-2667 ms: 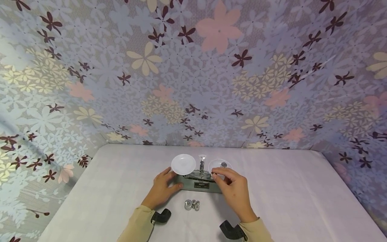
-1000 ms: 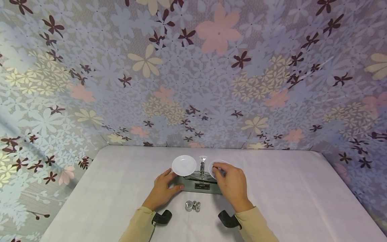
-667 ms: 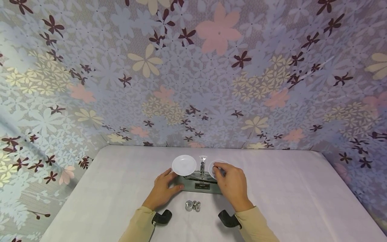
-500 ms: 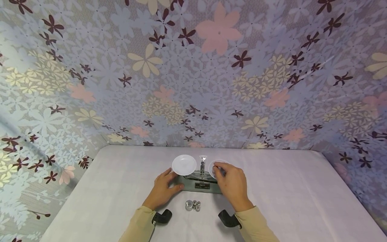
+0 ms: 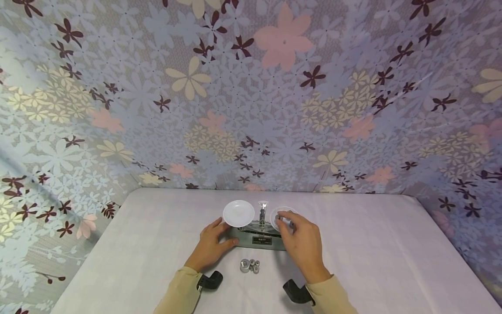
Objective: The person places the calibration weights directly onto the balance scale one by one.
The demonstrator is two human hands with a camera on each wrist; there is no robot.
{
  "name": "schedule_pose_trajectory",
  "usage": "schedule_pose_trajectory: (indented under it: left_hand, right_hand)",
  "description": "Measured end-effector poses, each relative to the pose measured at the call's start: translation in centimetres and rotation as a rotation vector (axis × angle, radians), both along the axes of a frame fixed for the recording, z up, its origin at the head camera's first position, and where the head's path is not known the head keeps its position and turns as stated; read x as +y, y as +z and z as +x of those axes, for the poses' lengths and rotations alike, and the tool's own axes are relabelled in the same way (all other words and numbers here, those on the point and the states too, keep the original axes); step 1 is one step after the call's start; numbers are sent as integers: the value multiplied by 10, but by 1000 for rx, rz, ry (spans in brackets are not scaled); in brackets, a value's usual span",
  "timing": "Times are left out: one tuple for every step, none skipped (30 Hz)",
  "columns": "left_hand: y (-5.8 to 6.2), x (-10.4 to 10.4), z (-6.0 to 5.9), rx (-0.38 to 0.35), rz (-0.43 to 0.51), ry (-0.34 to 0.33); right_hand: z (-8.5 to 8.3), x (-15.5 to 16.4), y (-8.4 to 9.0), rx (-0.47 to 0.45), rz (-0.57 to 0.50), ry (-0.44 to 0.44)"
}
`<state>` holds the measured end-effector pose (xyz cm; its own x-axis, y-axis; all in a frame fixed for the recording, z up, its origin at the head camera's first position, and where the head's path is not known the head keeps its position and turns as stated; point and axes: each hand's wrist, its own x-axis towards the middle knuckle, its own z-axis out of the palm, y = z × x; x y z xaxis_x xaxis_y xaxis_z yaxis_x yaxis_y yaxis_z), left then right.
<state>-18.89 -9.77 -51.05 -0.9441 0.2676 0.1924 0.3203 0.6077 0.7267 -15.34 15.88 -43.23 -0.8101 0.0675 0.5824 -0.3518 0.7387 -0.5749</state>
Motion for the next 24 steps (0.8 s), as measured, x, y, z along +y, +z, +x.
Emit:
schedule_pose_trajectory:
  left_hand:
    - [0,0,0,0,0,0]
    - [0,0,0,-2,2,0]
    - [0,0,0,-3,4,-1]
    - [0,0,0,-2,7,-1]
    - [0,0,0,-1,9,-1]
    - [0,0,0,-5,10,1]
    - [0,0,0,-9,12,3]
    - [0,0,0,-10,10,5]
    - [0,0,0,-10,8,5]
    - [0,1,0,-10,6,6]
    - [0,1,-1,-11,4,7]
    - [-1,1,-1,-13,2,7]
    - [-1,0,-1,-9,2,6]
    - [-1,0,-1,-8,0,5]
    - [-1,1,-1,-8,1,4]
    - [-1,0,-1,-7,2,4]
    - [-1,0,-1,-7,5,3]
    - [-1,0,-1,-8,5,2]
    - [-1,0,-1,-7,5,2]
    - [-1,0,-1,-11,3,3]
    - [-2,0,-2,-9,3,3]
    - [-2,0,-2,-9,1,3]
    - [-2,0,-2,-9,-2,3]
    - [-3,0,-2,-8,-7,3]
  right_hand:
    - [2,-1,0,-1,-6,0]
    - [3,-1,0,-1,-11,0]
    - [5,-2,0,1,-20,0]
    - [6,-4,0,5,-26,1]
    - [7,-5,0,9,-32,4]
    - [9,-6,0,15,-38,7]
    - [10,-7,0,24,-44,11]
    - [11,-8,0,31,-51,17]
    - [12,-9,0,35,-57,23]
    - [13,-10,-1,37,-62,27]
    - [14,-10,-1,36,-66,31]
    - [15,-11,-2,33,-71,34]
    - [16,-11,-3,28,-77,36]
    - [17,-12,-4,22,-80,38]
    - [18,-12,-5,17,-83,40]
    - [19,-12,-6,18,-85,44]
    - [20,-13,-6,18,-86,47]
    - [20,-13,-7,19,-88,49]
    - [21,-13,-7,20,-92,54]
    - [21,-13,-7,21,-97,58]
    - [22,-14,-7,17,-102,61]
    - [23,-14,-7,13,-106,66]
    - [24,-14,-7,5,-111,68]
    - [24,-15,-7,-3,-117,72]
